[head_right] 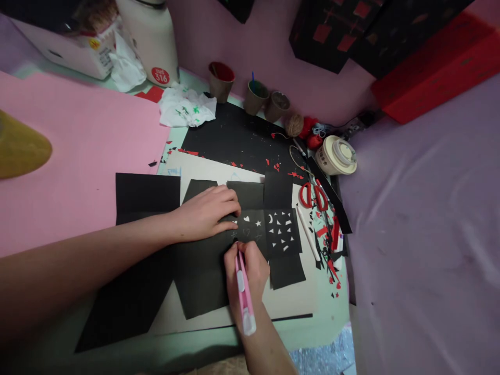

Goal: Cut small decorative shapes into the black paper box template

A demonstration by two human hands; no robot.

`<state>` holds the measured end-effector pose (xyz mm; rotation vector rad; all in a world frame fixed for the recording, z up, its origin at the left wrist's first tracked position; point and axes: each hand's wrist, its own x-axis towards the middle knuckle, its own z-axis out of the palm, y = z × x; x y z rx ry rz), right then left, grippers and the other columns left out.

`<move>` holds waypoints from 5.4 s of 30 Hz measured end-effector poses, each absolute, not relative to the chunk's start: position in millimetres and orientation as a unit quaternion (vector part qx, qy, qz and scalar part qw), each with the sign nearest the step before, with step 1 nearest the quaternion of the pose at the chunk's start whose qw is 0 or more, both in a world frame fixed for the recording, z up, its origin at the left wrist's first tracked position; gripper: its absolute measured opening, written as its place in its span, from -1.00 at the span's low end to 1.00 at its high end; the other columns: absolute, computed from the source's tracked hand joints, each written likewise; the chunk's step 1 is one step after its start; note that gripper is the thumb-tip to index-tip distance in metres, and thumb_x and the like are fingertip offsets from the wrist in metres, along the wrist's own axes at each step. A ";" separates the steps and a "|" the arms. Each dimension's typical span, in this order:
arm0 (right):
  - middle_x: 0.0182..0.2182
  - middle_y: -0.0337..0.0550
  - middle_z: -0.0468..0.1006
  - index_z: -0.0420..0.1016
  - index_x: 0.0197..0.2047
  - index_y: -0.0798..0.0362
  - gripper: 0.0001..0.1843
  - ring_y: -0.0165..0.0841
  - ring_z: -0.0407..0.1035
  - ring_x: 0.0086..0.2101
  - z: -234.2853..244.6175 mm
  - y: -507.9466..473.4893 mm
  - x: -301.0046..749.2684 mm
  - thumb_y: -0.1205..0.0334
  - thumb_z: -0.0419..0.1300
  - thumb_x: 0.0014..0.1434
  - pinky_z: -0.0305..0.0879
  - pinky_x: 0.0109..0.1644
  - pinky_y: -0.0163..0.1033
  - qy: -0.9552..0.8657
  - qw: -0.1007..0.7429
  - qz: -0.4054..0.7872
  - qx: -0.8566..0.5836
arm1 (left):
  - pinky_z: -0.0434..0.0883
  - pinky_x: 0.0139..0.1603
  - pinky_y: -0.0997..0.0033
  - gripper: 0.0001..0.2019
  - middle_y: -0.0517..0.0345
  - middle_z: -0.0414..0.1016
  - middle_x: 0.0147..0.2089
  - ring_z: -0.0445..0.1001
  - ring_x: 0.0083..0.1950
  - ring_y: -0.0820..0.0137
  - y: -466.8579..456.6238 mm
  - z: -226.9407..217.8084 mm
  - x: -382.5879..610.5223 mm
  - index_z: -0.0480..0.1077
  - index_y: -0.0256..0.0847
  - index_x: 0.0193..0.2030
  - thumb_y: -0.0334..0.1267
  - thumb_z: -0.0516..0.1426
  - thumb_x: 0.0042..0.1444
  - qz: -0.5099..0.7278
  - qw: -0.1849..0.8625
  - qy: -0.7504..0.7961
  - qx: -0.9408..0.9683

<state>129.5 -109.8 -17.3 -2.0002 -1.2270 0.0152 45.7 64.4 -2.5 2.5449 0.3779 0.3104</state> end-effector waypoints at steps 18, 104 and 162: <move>-0.51 -0.31 0.53 0.44 -0.40 0.04 -0.88 -0.44 0.34 -0.55 -12.5 -108.7 126.0 0.22 0.25 0.15 0.27 -0.42 -0.35 -0.405 0.432 0.059 -0.803 | 0.26 -0.02 0.28 -0.80 0.10 0.38 -0.12 0.30 -0.04 0.25 65.0 -3.5 45.0 0.42 -0.19 -0.18 -0.13 0.24 0.14 0.123 0.265 0.137 0.947; -0.47 -0.30 0.45 0.31 -0.37 0.03 -0.85 -0.47 0.34 -0.49 -8.4 -107.2 139.4 0.34 0.20 0.21 0.29 -0.37 -0.35 -0.523 0.400 0.062 -0.750 | 0.25 -0.02 0.30 -0.80 0.12 0.38 -0.14 0.30 -0.06 0.27 65.7 -2.0 45.3 0.43 -0.20 -0.18 -0.15 0.25 0.12 0.126 0.268 0.138 0.945; -0.52 -0.32 0.30 0.24 -0.45 0.01 -0.77 -0.47 0.21 -0.52 -6.5 -107.1 143.6 0.41 0.13 0.22 0.19 -0.41 -0.34 -0.584 0.358 0.058 -0.726 | 0.24 -0.01 0.29 -0.79 0.11 0.38 -0.13 0.29 -0.05 0.27 65.4 -2.2 45.3 0.43 -0.19 -0.17 -0.14 0.24 0.14 0.122 0.273 0.137 0.944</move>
